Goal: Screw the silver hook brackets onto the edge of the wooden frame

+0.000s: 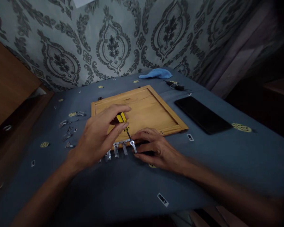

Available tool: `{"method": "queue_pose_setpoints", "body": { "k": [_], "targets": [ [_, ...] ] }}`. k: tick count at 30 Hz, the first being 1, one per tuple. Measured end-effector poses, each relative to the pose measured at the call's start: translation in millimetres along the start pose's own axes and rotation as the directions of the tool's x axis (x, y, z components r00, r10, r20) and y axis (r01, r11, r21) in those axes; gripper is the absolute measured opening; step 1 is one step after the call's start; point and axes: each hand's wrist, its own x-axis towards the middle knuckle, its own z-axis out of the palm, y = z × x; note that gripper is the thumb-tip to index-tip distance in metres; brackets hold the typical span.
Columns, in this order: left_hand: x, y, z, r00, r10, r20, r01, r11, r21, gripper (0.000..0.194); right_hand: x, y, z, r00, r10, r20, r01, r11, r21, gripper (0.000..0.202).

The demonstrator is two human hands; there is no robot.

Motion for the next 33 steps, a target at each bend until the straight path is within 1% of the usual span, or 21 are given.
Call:
{"method": "queue_pose_setpoints", "body": {
  "k": [3,5,9,11,14,16,19,22,26,29,33],
  "targets": [
    [0.6,0.8,-0.4,1.000,0.020,0.012,-0.020,0.999,0.028,0.027,-0.4,0.9,0.2,1.000,-0.001,0.000,0.001,1.000,0.002,0.010],
    [1.1,1.9,-0.2,0.998,0.053,0.014,-0.054,0.995,0.081,0.027,-0.5,1.3,0.3,1.000,-0.001,0.002,0.001,1.000,0.002,0.011],
    [1.6,4.1,0.7,0.987,0.160,-0.028,-0.150,0.966,0.211,0.024,-0.1,0.4,0.0,1.000,0.009,0.014,-0.009,1.000,-0.003,0.012],
    [1.5,5.1,0.6,0.983,0.178,-0.038,-0.164,0.955,0.248,0.021,0.4,-0.3,-0.2,1.000,0.005,0.010,-0.005,1.000,0.000,0.012],
    [1.4,6.1,-0.8,0.985,0.168,-0.030,-0.154,0.952,0.265,0.020,0.7,-0.4,-0.3,1.000,-0.004,0.003,0.004,1.000,0.006,0.011],
    [1.3,6.2,-1.9,0.988,0.151,-0.018,-0.142,0.961,0.236,0.022,0.5,0.1,-0.3,1.000,-0.009,0.005,0.009,1.000,0.005,0.011],
    [0.9,5.9,-1.9,0.996,0.089,-0.008,-0.086,0.979,0.184,0.027,0.0,0.7,-0.5,1.000,-0.001,0.011,0.001,1.000,0.002,0.010],
    [0.2,5.4,1.1,0.999,0.049,-0.006,-0.047,0.982,0.184,0.029,0.1,0.2,-0.7,1.000,0.005,0.012,-0.005,1.000,0.003,0.011],
    [-0.3,5.5,5.9,0.993,0.099,-0.058,-0.084,0.972,0.219,0.026,0.8,-0.9,-0.9,1.000,-0.008,0.003,0.008,1.000,0.005,0.011],
    [0.0,6.2,5.6,0.989,0.122,-0.088,-0.099,0.969,0.226,0.025,0.9,-1.4,-0.9,1.000,-0.003,-0.004,0.003,1.000,0.012,0.011],
    [1.2,6.6,0.3,0.993,0.117,-0.025,-0.110,0.977,0.184,0.028,1.0,-1.5,-1.0,1.000,0.002,-0.003,-0.002,1.000,0.018,0.009]
  ]
}}
